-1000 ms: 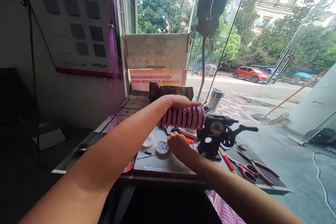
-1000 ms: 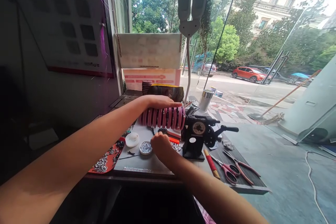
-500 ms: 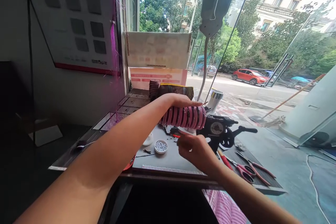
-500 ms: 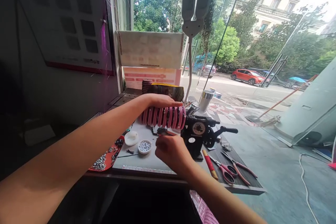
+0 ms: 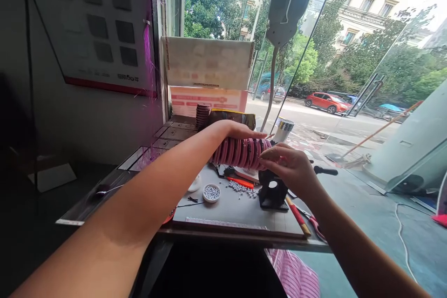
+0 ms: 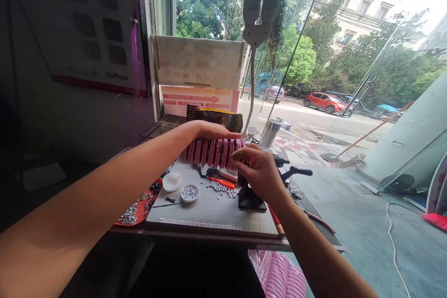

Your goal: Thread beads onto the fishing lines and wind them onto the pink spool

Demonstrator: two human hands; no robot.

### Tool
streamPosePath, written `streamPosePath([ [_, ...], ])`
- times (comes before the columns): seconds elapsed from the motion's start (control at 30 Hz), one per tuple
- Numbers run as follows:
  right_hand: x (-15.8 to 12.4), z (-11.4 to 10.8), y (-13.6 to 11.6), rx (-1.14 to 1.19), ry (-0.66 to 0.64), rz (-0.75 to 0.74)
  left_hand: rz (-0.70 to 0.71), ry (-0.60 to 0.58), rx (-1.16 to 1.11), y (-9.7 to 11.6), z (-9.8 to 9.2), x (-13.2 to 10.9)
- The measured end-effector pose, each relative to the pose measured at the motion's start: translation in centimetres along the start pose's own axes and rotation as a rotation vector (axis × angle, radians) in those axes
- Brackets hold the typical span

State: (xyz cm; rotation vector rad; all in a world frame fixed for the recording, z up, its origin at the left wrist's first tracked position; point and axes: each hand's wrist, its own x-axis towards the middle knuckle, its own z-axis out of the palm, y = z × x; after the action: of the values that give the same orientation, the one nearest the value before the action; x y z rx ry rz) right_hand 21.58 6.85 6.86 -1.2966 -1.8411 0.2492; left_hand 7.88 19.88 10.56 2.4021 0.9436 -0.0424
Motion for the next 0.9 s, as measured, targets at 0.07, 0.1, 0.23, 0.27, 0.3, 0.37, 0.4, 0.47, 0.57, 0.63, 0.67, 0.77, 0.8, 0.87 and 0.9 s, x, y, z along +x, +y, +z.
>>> streamPosePath([
  [0.07,-0.1,-0.1,-0.3,-0.066,-0.003,-0.021,-0.001,0.002,0.006,-0.1,0.0,0.1],
  [0.1,-0.1,-0.1,-0.4,-0.101,-0.004,-0.028,-0.002,0.002,0.003,-0.2,0.0,0.2],
  [0.23,0.0,0.3,-0.5,-0.238,0.006,-0.053,-0.007,0.011,-0.021,-0.2,0.1,0.2],
  [0.27,0.0,0.4,-0.5,-0.269,0.010,-0.058,-0.006,0.016,-0.019,-0.2,0.1,0.2],
  [0.3,0.1,0.4,-0.6,-0.300,0.009,-0.064,-0.006,0.019,-0.015,-0.1,0.1,0.2],
  [0.37,0.3,0.4,-0.6,-0.354,-0.032,-0.087,-0.015,0.018,-0.016,-0.1,0.1,0.1],
  [0.4,0.4,0.2,-0.6,-0.369,-0.074,-0.103,-0.022,0.017,-0.022,-0.1,0.0,0.0],
  [0.47,0.6,-0.3,-0.7,-0.375,-0.174,-0.131,-0.039,0.008,-0.044,-0.1,-0.1,0.0],
  [0.57,0.9,-1.2,-0.7,-0.359,-0.280,-0.139,-0.061,-0.006,-0.082,-0.2,-0.2,-0.1],
  [0.63,1.0,-1.5,-0.6,-0.324,-0.291,-0.119,-0.073,-0.013,-0.104,-0.1,-0.2,-0.1],
  [0.67,1.0,-1.5,-0.6,-0.304,-0.279,-0.104,-0.076,-0.018,-0.111,-0.1,-0.2,-0.2],
  [0.77,1.0,-1.2,-0.5,-0.293,-0.210,-0.083,-0.083,-0.035,-0.116,0.0,-0.2,-0.2],
  [0.8,1.0,-1.1,-0.5,-0.311,-0.192,-0.088,-0.084,-0.030,-0.115,0.0,-0.2,-0.1],
  [0.87,0.9,-0.9,-0.6,-0.359,-0.174,-0.103,-0.089,-0.020,-0.119,-0.1,-0.1,-0.1],
  [0.9,0.9,-0.8,-0.6,-0.385,-0.171,-0.108,-0.092,-0.027,-0.128,-0.1,-0.1,0.0],
])
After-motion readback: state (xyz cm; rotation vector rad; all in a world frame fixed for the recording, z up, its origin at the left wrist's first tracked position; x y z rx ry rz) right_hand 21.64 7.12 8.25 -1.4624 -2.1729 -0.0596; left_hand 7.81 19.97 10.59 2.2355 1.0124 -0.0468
